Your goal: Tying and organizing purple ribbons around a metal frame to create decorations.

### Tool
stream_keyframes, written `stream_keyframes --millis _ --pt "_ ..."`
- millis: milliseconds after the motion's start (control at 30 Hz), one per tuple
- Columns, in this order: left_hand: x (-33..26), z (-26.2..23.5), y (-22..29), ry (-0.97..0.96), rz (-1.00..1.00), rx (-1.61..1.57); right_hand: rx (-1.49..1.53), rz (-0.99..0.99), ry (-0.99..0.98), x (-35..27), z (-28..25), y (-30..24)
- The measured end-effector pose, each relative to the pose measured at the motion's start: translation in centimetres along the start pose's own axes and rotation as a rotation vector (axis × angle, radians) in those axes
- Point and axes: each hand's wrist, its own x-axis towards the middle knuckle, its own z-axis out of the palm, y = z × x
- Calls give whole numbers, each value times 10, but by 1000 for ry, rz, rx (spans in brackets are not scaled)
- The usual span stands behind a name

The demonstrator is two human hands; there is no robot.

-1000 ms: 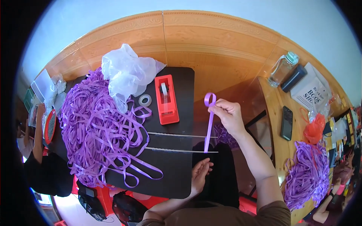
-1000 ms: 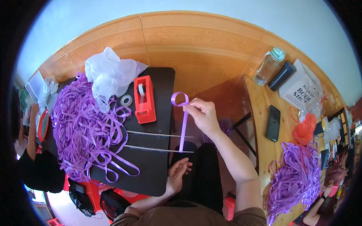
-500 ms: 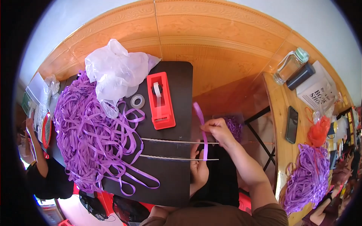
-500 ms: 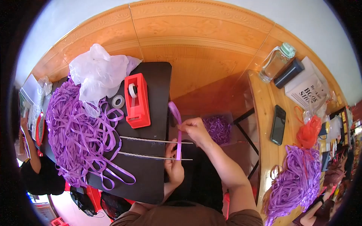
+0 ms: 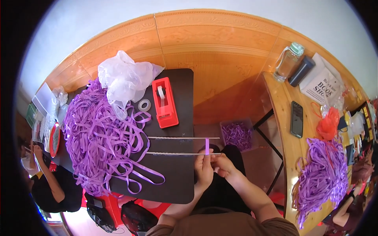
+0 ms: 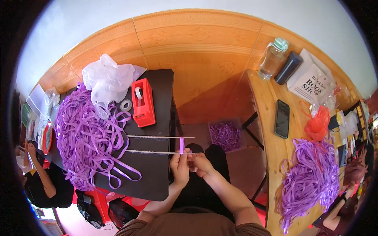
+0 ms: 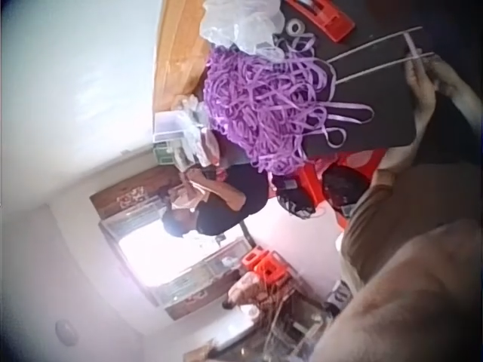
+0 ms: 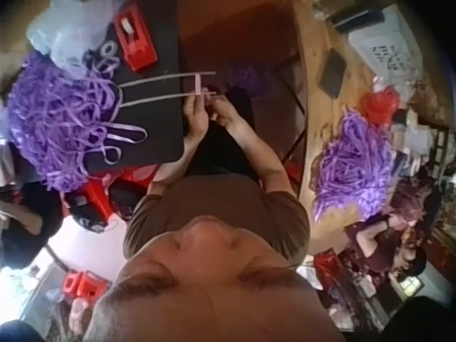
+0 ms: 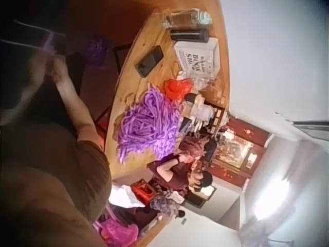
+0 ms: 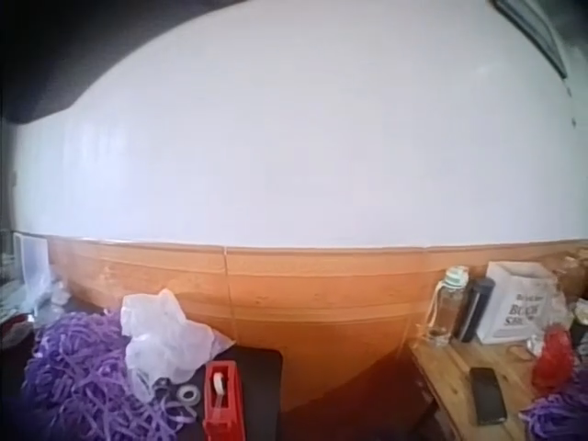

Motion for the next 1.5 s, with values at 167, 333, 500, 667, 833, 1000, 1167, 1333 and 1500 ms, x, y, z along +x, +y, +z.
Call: stream_keyframes --millis 167,333,500,667,833,1000,1167,1333,1500 --pt "-39 -12 13 18 -334 -151 -162 55 -107 -22 -25 33" --pt "-73 -25 18 3 -210 22 -795 -892 341 -46 -36 45" --pt "-100 -42 39 -45 -354 35 -1382 -1652 417 -85 7 5" --pt "-108 -48 51 -120 -368 -17 -1668 -2016 187 -88 21 -2" --pt "-114 -53 63 -157 -326 -9 -1767 -2117 142 -97 25 -1" --pt "-115 -59 66 -212 -267 0 -1701 -2134 125 -106 36 -8" --pt "-114 -69 44 -220 -307 -9 -1600 -2122 90 -118 58 -32" --pt "-99 -67 20 -235 -380 85 -1456 -1981 35 -116 79 -71" --pt "-73 -46 20 -244 -456 82 -1323 -1740 -9 -88 91 -132"
